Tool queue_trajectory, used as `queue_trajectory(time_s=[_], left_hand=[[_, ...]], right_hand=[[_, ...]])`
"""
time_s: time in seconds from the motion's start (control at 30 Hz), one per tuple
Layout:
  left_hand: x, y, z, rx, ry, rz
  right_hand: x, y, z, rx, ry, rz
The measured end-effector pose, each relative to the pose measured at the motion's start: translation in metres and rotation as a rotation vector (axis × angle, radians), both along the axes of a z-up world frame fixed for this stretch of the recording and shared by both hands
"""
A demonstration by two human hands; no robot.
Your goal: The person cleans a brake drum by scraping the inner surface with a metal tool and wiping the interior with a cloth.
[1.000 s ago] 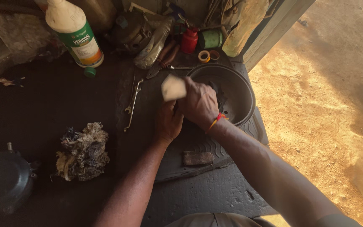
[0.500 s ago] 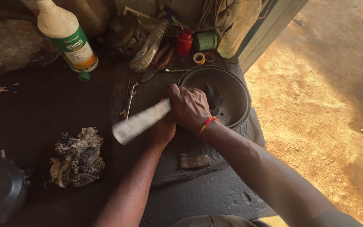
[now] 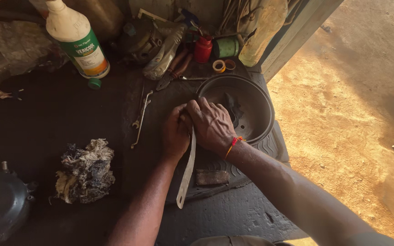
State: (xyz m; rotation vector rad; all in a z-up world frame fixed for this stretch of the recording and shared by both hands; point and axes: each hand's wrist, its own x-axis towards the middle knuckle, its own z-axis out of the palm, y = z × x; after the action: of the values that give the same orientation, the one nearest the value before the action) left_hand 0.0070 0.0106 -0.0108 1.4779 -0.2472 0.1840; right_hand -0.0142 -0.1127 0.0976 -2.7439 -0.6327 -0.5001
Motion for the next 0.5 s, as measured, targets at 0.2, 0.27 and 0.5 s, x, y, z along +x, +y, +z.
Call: queue_trajectory(time_s=[0.2,0.27,0.5], left_hand=[[0.003,-0.002,-0.008,-0.111,0.008,-0.058],[0.003,-0.001,-0.01,-0.173,0.017,-0.112],[0.001,-0.001,0.001,-0.036,0.063,-0.022]], right_hand=[[0.005,-0.003,-0.001,0.001,-0.072,0.039],[0.006,-0.003,-0.001,-0.021,-0.044,0.076],[0.008,-0.014,0.0,0.03,-0.073,0.174]])
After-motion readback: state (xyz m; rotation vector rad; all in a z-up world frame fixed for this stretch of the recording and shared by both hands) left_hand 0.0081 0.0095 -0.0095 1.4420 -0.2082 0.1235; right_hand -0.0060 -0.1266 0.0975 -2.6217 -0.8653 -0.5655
